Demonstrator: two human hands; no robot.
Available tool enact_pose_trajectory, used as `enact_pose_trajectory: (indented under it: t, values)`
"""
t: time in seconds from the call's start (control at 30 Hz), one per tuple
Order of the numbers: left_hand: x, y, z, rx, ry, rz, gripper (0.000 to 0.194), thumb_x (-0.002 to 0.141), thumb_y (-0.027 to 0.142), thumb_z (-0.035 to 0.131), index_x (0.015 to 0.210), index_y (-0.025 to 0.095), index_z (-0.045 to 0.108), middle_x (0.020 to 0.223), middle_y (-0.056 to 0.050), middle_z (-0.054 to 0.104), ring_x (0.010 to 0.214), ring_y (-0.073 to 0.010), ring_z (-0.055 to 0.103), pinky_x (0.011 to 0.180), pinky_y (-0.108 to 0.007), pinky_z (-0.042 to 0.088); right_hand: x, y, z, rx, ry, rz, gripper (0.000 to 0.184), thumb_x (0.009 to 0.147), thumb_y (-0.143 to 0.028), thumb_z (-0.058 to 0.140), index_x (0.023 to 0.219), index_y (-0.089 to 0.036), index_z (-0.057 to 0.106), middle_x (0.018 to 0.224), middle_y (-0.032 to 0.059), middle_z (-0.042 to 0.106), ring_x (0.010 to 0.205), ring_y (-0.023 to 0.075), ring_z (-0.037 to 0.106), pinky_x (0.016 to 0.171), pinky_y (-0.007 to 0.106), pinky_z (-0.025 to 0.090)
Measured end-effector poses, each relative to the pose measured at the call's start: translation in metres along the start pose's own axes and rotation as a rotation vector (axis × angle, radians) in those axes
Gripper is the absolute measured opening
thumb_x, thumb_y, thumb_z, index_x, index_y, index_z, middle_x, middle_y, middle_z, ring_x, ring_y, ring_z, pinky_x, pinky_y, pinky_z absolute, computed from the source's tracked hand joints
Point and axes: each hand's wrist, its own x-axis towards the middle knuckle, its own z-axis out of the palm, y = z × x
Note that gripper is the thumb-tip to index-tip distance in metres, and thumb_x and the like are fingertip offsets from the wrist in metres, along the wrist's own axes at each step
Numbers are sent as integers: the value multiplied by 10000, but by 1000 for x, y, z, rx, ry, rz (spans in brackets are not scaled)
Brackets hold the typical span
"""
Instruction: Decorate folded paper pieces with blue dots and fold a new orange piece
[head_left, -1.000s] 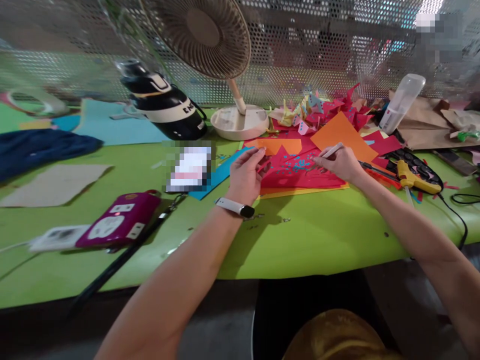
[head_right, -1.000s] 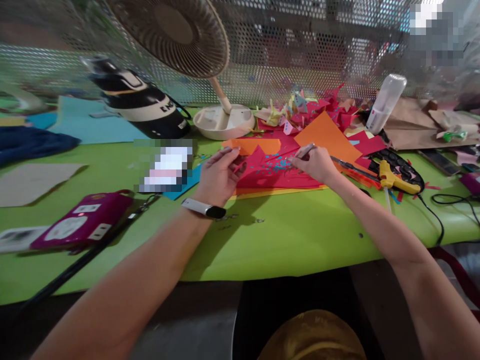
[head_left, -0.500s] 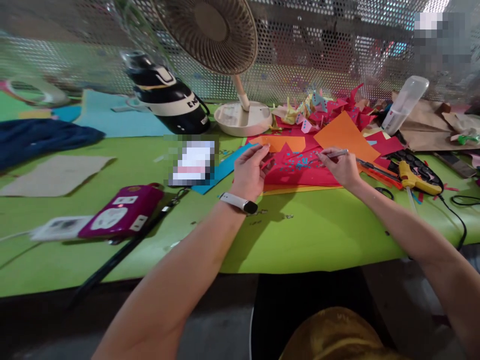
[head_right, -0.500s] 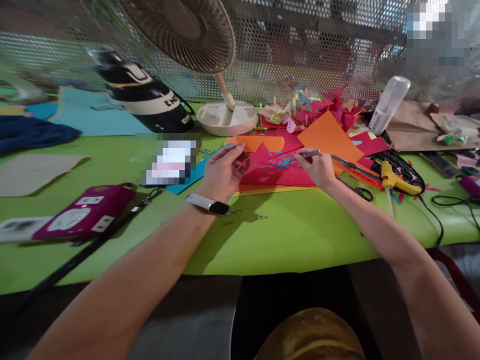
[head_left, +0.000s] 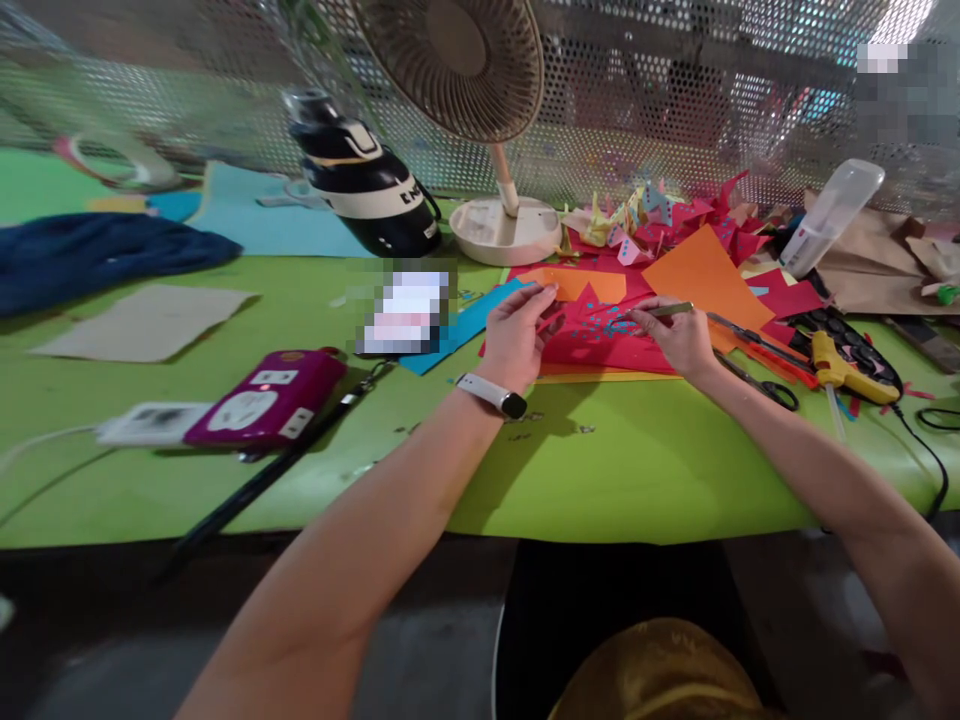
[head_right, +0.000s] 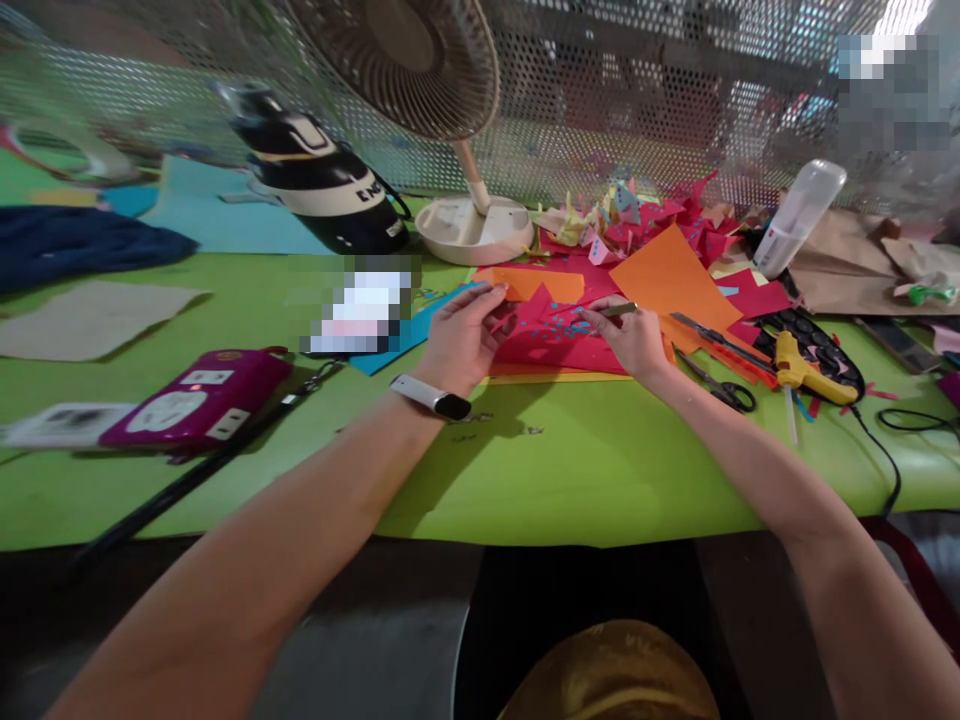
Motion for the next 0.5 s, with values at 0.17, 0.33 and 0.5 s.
enact_pose_trajectory:
  t: [0.17, 0.33, 0.5]
  values:
    - [0, -1, -2, 19, -12, 4, 155, 687, 173, 814, 736, 203, 670, 717, 10, 720, 694, -145, 707, 626, -244, 554, -1, 1, -1, -5, -5, 41, 403, 805, -593, 686, 799, -190, 693, 694, 14, 705, 613, 159, 713, 581, 265, 576]
    - [-1, 0, -1, 26, -2, -10, 155, 687, 177, 812, 743, 207, 671, 730, 10, 728, 695, -138, 707, 603, -224, 544, -2, 3, -2, -27, 18, 42, 394, 809, -585, 685, 808, -191, 700, 696, 10, 708, 611, 157, 717, 572, 252, 563]
    - [-3, 2, 0, 14, -2, -34, 149, 692, 158, 803, 730, 209, 669, 715, 16, 722, 657, -129, 696, 577, -219, 525, -1, 6, -4, -50, 26, 28, 374, 827, -563, 678, 819, -190, 705, 705, 15, 716, 615, 161, 719, 580, 257, 571]
